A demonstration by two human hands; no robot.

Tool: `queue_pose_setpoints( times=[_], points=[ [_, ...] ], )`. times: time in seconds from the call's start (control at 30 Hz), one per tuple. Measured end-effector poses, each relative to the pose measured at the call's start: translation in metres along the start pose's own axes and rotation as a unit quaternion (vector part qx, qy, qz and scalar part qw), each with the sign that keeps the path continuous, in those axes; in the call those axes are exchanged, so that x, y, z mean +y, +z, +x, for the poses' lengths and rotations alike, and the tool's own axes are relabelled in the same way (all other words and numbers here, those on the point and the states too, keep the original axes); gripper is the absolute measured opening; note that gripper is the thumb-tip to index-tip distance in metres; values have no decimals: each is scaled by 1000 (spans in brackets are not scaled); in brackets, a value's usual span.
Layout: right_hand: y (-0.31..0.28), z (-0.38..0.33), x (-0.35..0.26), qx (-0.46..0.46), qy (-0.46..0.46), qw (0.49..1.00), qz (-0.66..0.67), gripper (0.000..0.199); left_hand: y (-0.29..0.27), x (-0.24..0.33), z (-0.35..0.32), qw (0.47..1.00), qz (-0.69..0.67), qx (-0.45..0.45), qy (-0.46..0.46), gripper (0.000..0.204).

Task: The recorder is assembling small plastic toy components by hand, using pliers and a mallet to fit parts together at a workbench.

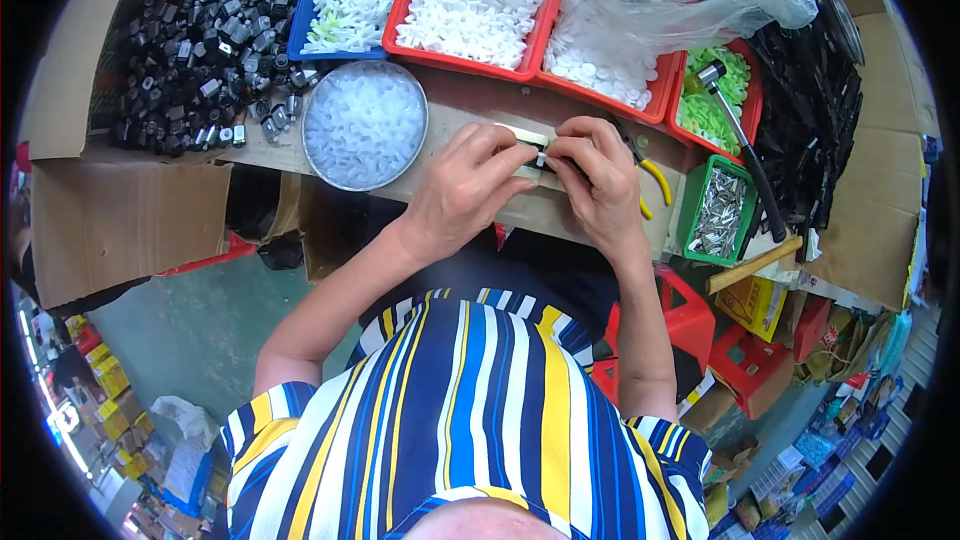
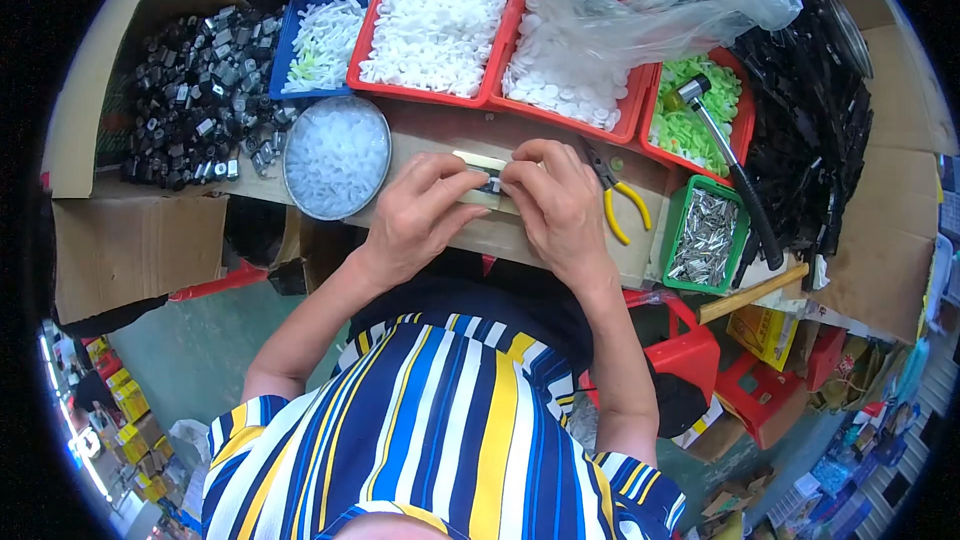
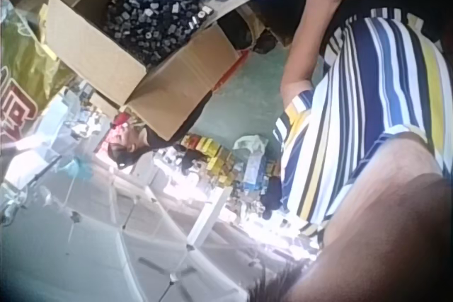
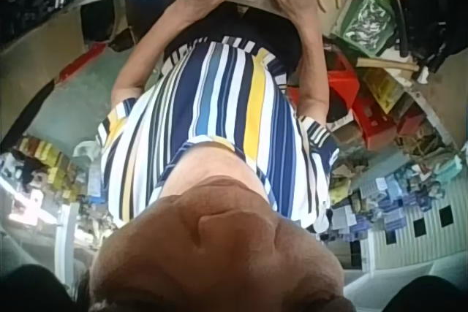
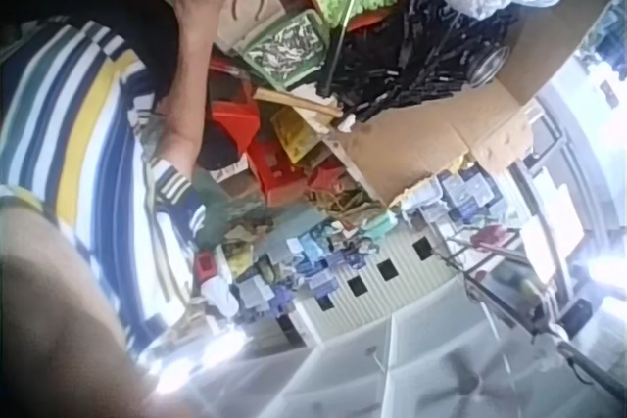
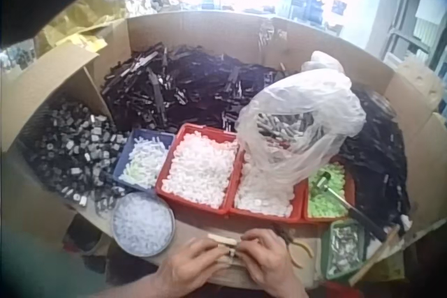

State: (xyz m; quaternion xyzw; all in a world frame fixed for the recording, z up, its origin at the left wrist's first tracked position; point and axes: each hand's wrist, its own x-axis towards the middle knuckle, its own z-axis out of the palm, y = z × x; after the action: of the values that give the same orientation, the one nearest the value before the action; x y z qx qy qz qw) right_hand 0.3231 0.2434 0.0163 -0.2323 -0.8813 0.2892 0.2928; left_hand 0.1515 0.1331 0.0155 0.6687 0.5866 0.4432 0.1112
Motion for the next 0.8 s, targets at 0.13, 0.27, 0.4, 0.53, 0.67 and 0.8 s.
queue_pose_setpoints(
  times=[0.13, 0.27, 0.4, 0.53, 0.67, 0.8],
  points=[
    [3, 0, 5, -19, 6, 1000, -2, 11, 3, -2, -3, 997, 64, -25, 36, 33],
    [3, 1, 7, -22, 5, 1000, 8, 12, 4, -4, -3, 992, 98, -46, 62, 32],
    [3, 2, 8, -22, -3, 1000, 7, 11, 4, -6, -3, 991, 97, -54, 69, 33],
    [2, 3, 8, -33, -6, 999, 2, 11, 5, -7, -4, 990, 102, -58, 73, 33],
    [3, 4, 7, -37, -2, 999, 4, 12, 6, -6, -4, 991, 100, -58, 70, 32],
    [4, 6, 4, -28, 26, 999, 23, 13, 9, -9, -3, 990, 99, -67, 75, 30]
  ],
)
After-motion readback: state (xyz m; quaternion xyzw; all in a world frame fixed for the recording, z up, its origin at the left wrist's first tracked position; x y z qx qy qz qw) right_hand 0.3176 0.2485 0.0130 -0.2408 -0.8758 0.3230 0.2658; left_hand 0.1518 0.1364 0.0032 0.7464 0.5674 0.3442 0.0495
